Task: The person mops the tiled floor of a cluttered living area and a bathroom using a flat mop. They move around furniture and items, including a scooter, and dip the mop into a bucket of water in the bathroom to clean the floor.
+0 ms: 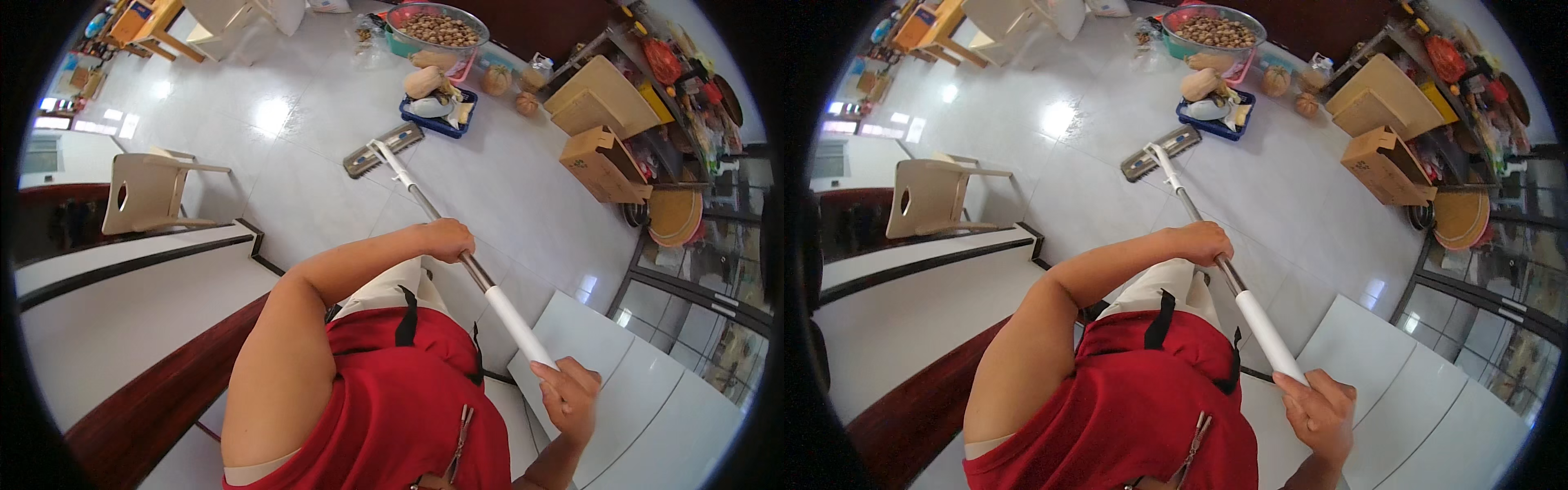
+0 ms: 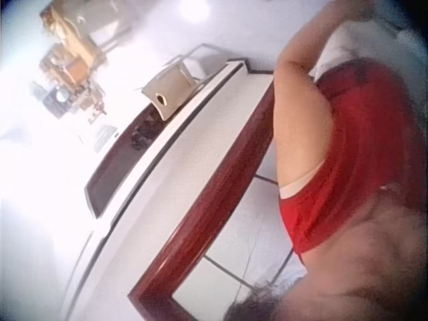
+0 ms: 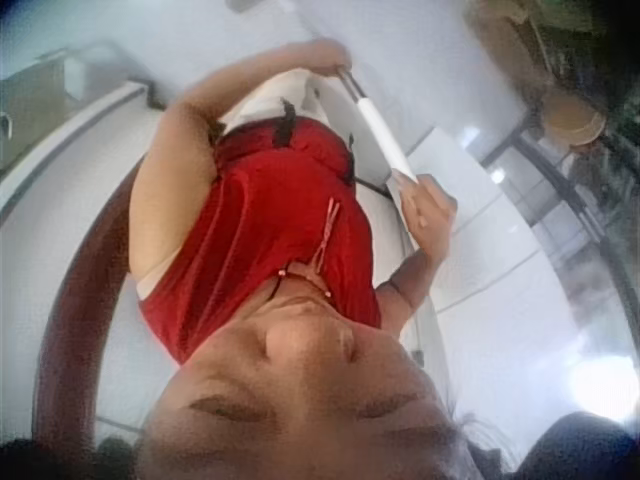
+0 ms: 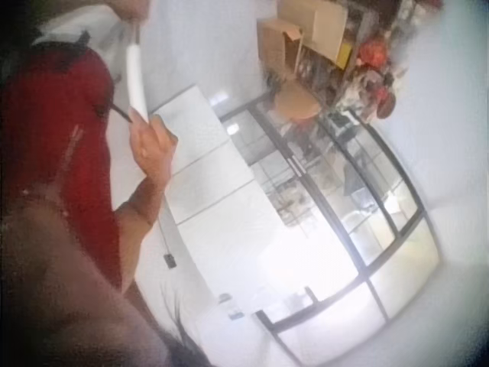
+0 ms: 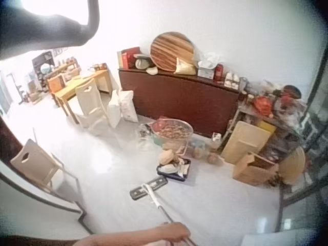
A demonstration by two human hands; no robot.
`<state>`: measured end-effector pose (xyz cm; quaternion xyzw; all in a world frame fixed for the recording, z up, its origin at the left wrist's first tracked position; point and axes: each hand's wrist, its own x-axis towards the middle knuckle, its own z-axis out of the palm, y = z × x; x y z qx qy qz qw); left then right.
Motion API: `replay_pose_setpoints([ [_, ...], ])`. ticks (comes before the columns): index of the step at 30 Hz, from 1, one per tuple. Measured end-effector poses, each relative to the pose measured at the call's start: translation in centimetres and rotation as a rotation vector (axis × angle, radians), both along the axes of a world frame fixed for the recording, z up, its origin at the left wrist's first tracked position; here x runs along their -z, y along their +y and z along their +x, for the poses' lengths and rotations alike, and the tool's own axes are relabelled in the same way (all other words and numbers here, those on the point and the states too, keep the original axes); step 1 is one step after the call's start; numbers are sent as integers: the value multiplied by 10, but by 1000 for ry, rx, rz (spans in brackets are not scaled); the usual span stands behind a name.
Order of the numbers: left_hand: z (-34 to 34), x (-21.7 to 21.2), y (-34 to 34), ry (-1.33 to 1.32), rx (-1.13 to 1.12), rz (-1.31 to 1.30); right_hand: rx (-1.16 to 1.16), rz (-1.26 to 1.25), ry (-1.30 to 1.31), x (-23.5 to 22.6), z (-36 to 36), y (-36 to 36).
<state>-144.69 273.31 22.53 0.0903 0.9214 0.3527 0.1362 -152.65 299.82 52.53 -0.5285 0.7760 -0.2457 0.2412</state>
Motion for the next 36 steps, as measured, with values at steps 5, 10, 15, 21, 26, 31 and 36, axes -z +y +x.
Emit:
replay_pose_setpoints([
  [5,0,45,-18,-127,175,-37,322,-23,-270,74,32,25],
  [10,13,86,-79,-51,213,-86,429,-8,-276,108,71,-30],
  [15,20,108,-190,87,97,-50,302,56,-47,112,71,-151],
  [21,17,133,-332,138,-172,-155,155,223,224,128,62,-311],
  [26,14,133,-366,188,-249,-168,192,555,339,127,64,-391],
  [31,-10,91,-351,205,-203,-113,196,556,416,86,49,-375],
  [36,-53,52,-325,372,-192,47,260,522,562,18,29,-373],
])
